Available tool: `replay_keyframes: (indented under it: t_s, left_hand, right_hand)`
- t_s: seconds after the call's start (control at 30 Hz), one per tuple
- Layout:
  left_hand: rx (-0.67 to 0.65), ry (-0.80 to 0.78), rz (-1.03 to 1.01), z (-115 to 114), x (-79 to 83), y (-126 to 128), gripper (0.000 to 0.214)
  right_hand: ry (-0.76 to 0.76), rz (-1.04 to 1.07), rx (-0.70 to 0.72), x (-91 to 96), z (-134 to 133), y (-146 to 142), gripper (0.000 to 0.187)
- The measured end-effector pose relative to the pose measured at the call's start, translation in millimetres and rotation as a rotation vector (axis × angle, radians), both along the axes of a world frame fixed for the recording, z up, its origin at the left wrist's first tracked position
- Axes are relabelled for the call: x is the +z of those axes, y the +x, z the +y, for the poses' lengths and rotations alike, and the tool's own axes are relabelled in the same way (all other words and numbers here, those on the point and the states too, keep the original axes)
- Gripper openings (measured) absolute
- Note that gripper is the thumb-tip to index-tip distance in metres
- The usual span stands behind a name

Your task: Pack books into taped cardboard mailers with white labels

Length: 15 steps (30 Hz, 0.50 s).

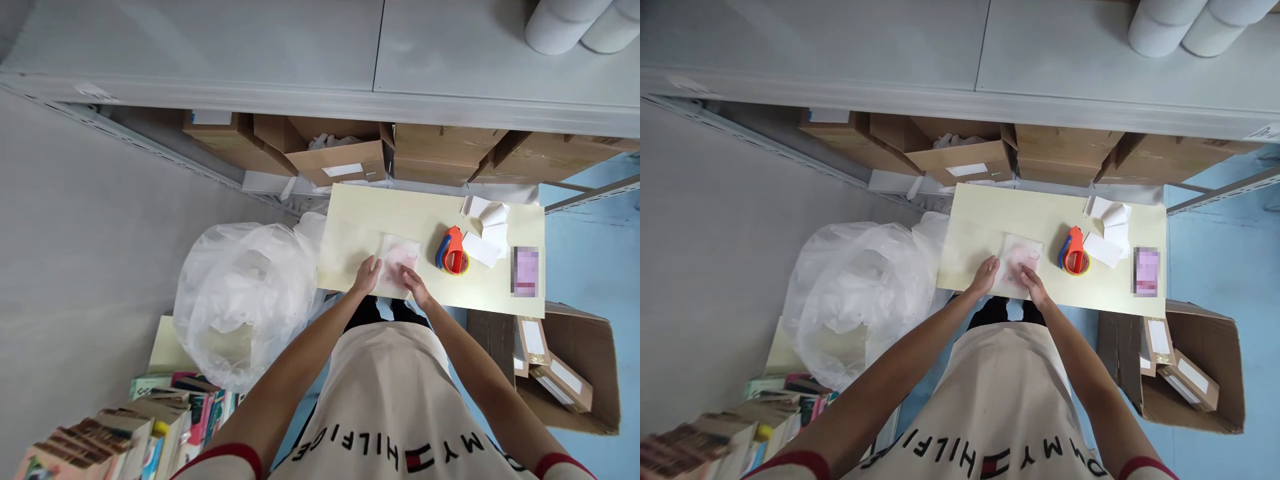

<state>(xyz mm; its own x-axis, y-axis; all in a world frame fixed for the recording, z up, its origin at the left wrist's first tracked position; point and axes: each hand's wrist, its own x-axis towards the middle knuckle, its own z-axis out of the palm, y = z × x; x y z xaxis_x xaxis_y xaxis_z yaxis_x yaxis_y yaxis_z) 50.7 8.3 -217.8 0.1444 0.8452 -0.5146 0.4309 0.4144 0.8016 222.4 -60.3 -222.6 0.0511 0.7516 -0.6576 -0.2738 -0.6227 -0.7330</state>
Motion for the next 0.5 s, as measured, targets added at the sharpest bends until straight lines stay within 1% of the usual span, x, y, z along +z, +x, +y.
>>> replay_keyframes:
  t_s: [0.07, 0.1, 0.17, 0.2, 0.27, 0.33, 0.4, 0.5]
  left_hand:
    - [-0.107, 0.153, 0.085, -3, -1.6, 4, 0.052]
    - [-0.181, 0.189, 0.103, -4, -3.3, 8, 0.051]
    - [-0.298, 0.181, 0.143, -7, -8.5, 17, 0.049]
    - [-0.322, 0.151, 0.17, -8, -11.7, 21, 0.049]
    - [-0.285, 0.063, 0.187, -7, -18.4, 27, 0.049]
    - [-0.201, -0.023, 0.122, -5, -23.7, 29, 0.048]
    - [-0.126, -0.1, 0.039, -3, -26.7, 30, 0.047]
    - [-0.07, -0.165, -0.024, -1, -27.4, 33, 0.048]
  right_hand:
    - [0.027, -0.014, 0.007, -5.8, -1, 0, 0.064]
    - [0.041, -0.022, 0.012, -8.8, -1, 0, 0.063]
    - [0.063, -0.069, 0.011, -14.4, -3, 1, 0.058]
    - [0.068, -0.121, -0.003, -16.9, -4, 2, 0.055]
    - [0.059, -0.285, -0.061, -21.1, -9, 5, 0.051]
    - [0.025, -0.419, -0.137, -23.6, -15, 8, 0.053]
    - [-0.001, -0.404, -0.184, -23.8, -18, 11, 0.058]
    - [0.0, -0.23, -0.205, -18.9, -18, 17, 0.06]
